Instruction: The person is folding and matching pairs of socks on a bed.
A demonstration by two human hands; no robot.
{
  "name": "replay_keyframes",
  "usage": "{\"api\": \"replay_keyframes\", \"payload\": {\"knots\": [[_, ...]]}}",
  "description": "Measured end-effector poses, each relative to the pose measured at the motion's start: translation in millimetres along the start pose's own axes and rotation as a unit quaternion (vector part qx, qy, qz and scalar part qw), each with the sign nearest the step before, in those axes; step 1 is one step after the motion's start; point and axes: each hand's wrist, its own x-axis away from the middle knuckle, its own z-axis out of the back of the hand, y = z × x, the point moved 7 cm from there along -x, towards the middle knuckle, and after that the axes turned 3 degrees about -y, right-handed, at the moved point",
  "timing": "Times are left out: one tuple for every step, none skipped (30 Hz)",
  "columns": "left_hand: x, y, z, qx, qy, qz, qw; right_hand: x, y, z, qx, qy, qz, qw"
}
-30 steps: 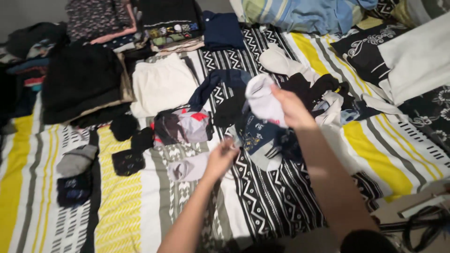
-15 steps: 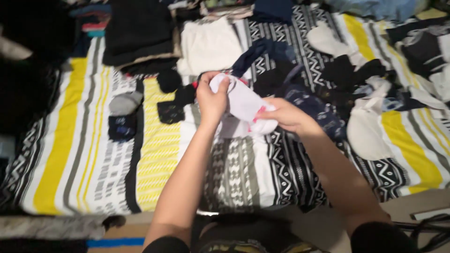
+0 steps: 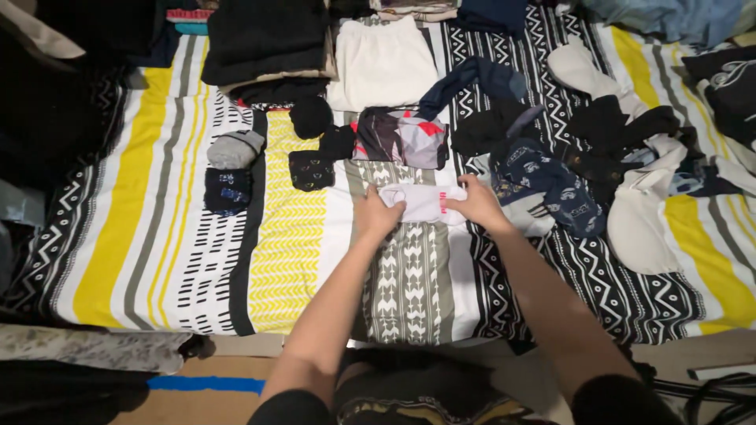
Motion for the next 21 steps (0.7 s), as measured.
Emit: {"api": "replay_keyframes", "payload": {"knots": [[-6.2,-7.7,-6.0,0.002,-0.002,-0.001,1.000,-4.0,8.2,-2.7,0.002,0.000,-0.002,1.000],[-11.9,-20.9,-19.1,0.074,-0.055,0.034,0.995,-7.0,22.7,-17.3,-0.003,-0.079,-0.051,0.996],[-16.5,-32.3,-32.5,0.144,-0.109,0.068,0.981,-7.6,36.6,-31.4,-0.008,-0.158,-0.099,0.982],[-26.0,-33.3,-27.8,0.145,-0.106,0.064,0.982,-2.6,26.9,-35.8,-0.008,-0.155,-0.096,0.983],[-36.4,-31.7,-18.6,0.140,-0.077,0.037,0.987,4.3,18.2,-46.5,-0.157,-0.178,-0.124,0.964],[-41.3,-33.2,-11.1,0.134,-0.048,0.013,0.990,16.6,8.9,-59.6,-0.302,-0.201,-0.151,0.920],[-48.4,-22.5,11.0,0.133,-0.048,0.014,0.990,25.7,-17.9,-61.9,-0.302,-0.201,-0.151,0.920],[-54.3,-8.1,32.0,0.061,-0.069,-0.027,0.995,35.9,-40.8,-64.6,-0.337,-0.174,-0.189,0.905],[-59.6,5.0,52.4,-0.011,-0.090,-0.066,0.994,46.9,-64.2,-67.9,-0.371,-0.146,-0.227,0.889],[-63.1,4.7,62.8,-0.012,-0.088,-0.060,0.994,60.9,-85.4,-68.4,-0.371,-0.153,-0.226,0.888],[-64.9,10.8,71.0,-0.003,-0.103,-0.104,0.989,72.6,-112.9,-67.0,-0.395,-0.156,-0.176,0.888],[-62.2,14.6,77.7,0.008,-0.119,-0.144,0.982,88.9,-139.0,-64.7,-0.418,-0.161,-0.129,0.884],[-60.6,-3.2,70.0,0.008,-0.118,-0.134,0.984,98.1,-125.4,-76.3,-0.417,-0.171,-0.131,0.883],[-62.4,-13.1,64.0,0.065,-0.130,-0.160,0.976,103.1,-121.9,-90.3,-0.376,-0.231,-0.074,0.894],[-64.3,-22.6,58.6,0.120,-0.141,-0.185,0.965,109.3,-117.8,-103.7,-0.333,-0.288,-0.015,0.898],[-46.3,-20.8,70.7,0.119,-0.138,-0.182,0.966,105.1,-124.9,-90.0,-0.333,-0.291,-0.013,0.897],[-28.4,-15.3,91.9,0.132,-0.072,-0.210,0.966,103.2,-130.7,-80.2,-0.242,-0.328,-0.002,0.913],[-8.5,-9.6,111.8,0.144,-0.007,-0.237,0.961,102.7,-134.6,-70.0,-0.150,-0.361,0.007,0.920],[15.1,-16.4,107.6,0.142,-0.006,-0.235,0.961,100.7,-143.6,-61.5,-0.151,-0.363,0.008,0.919],[38.4,-22.0,103.6,0.096,0.016,-0.230,0.968,91.8,-157.4,-40.4,0.008,-0.271,0.101,0.957],[61.8,-27.5,99.7,0.049,0.038,-0.224,0.973,87.6,-175.1,-20.4,0.166,-0.168,0.192,0.952]]}}
